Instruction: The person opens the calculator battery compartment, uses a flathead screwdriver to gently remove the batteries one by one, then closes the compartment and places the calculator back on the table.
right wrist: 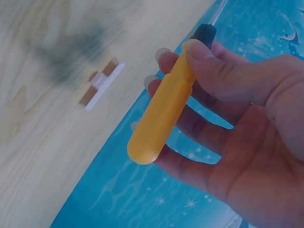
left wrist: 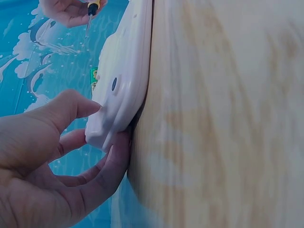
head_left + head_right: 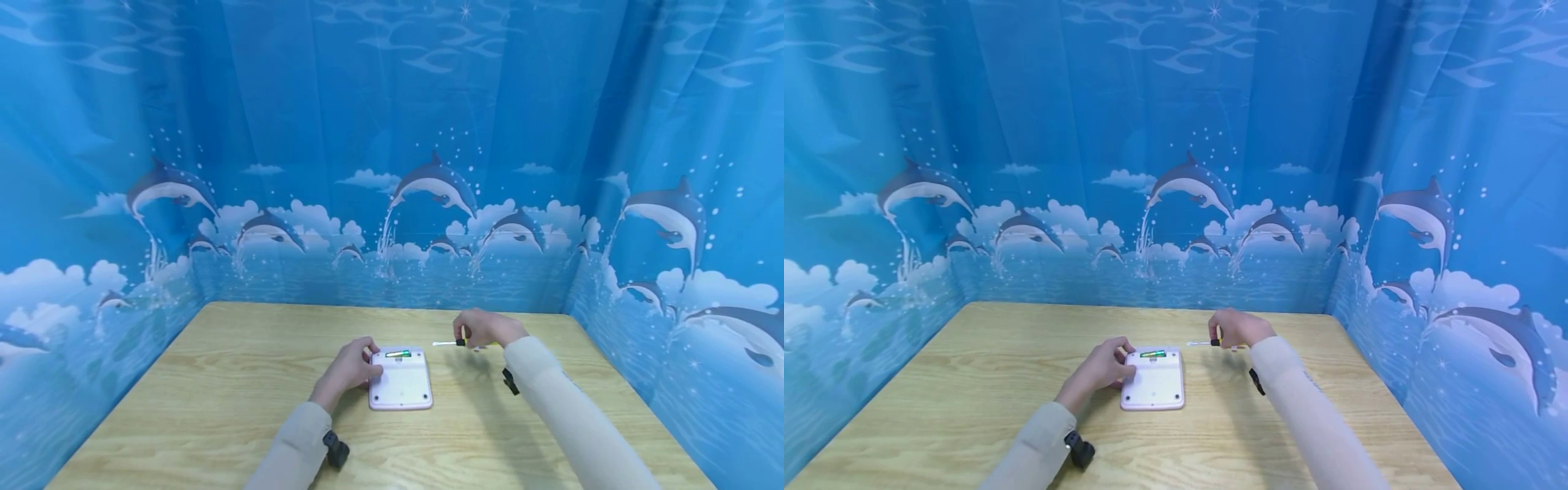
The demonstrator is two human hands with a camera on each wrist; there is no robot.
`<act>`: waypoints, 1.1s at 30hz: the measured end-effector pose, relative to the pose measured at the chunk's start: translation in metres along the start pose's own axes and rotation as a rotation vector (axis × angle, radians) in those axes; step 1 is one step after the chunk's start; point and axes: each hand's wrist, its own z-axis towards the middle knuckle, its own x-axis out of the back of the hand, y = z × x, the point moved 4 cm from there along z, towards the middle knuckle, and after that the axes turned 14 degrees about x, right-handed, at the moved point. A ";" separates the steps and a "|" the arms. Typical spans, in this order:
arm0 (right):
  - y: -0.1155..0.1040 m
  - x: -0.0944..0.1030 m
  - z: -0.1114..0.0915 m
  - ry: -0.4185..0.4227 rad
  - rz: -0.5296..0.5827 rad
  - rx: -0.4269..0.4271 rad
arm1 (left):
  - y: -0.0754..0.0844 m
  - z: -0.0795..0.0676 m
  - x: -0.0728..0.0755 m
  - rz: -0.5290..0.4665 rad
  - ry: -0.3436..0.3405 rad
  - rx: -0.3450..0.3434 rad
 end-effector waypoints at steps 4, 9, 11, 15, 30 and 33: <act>0.009 0.000 -0.005 0.000 -0.003 0.004 | 0.000 0.000 0.001 -0.003 -0.001 -0.003; 0.020 0.000 -0.013 0.006 0.004 -0.003 | 0.001 -0.001 0.001 -0.006 -0.009 -0.008; 0.024 -0.001 -0.016 0.004 0.012 -0.021 | 0.001 -0.001 0.001 -0.008 -0.012 -0.007; 0.032 -0.003 -0.022 0.001 0.021 -0.063 | 0.001 -0.001 0.002 -0.011 -0.012 -0.006; 0.065 -0.013 -0.046 -0.022 0.063 -0.166 | 0.000 0.000 0.000 -0.008 -0.011 -0.006; 0.072 -0.015 -0.051 -0.018 0.064 -0.179 | 0.000 -0.001 0.000 -0.008 -0.014 -0.007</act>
